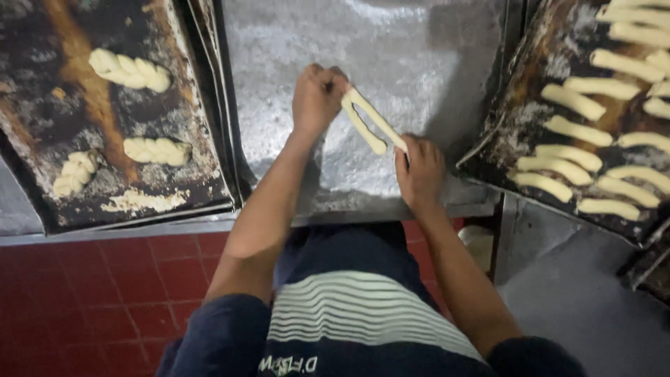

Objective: Braiding strips of dough into a specific shape and arranging them on baking trays.

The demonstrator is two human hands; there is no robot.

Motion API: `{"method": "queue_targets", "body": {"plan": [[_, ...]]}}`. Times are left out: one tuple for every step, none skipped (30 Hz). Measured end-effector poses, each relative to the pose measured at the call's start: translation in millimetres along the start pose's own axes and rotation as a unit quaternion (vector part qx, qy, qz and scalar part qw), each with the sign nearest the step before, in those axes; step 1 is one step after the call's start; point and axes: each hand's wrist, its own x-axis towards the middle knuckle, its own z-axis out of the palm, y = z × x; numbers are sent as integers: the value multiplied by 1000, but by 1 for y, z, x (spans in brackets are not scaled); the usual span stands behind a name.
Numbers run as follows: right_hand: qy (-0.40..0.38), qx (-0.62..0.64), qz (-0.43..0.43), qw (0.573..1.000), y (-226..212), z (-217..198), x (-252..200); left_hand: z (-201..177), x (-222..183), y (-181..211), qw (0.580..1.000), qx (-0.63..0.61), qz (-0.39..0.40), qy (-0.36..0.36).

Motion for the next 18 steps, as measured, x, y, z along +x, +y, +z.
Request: {"method": "queue_targets", "body": {"plan": [[-6,-1,2,1000,-2,-1,-9,-19,-26,18,1000,-2,-5,-3],[26,17,16,999,-1,5,-1,-39,-36,33,998,-3,-56,2],[58,37,29,997,0,9,6,-59,-48,50,994,-5,-107,8],[63,36,32,997,-4,7,12,-63,-68,37,995,-5,-102,6],[59,74,86,992,-7,6,19,-67,-89,23,993,95,-75,1],[47,114,140,982,-13,3,17,-73,-119,10,979,195,-55,-6],[42,116,143,982,-26,10,-4,-74,-125,12,979,197,-59,-10],[48,112,48,991,-37,19,-15,-74,-118,11,988,143,-49,34],[54,106,-48,992,-49,28,-25,-73,-110,9,993,87,-40,76],[51,106,-45,992,-64,14,-16,-74,-102,34,993,87,-42,72],[23,93,-63,993,-79,0,-6,-74,-93,58,994,42,-3,102],[0,76,-81,994,-92,-13,9,-73,-80,81,990,-7,41,132],[2,73,-78,994,-78,-11,7,-64,-90,86,991,-11,44,130],[28,59,-48,997,-63,-7,11,-56,-97,89,995,23,79,55],[54,45,-17,997,-47,-2,15,-46,-104,92,992,58,115,-20],[43,45,-14,998,-49,-8,17,-51,-108,99,993,55,105,-25],[71,129,15,989,-51,-14,19,-55,-112,107,997,30,67,-37],[107,212,38,971,-50,-17,30,-58,-107,113,998,6,36,-41]]}}
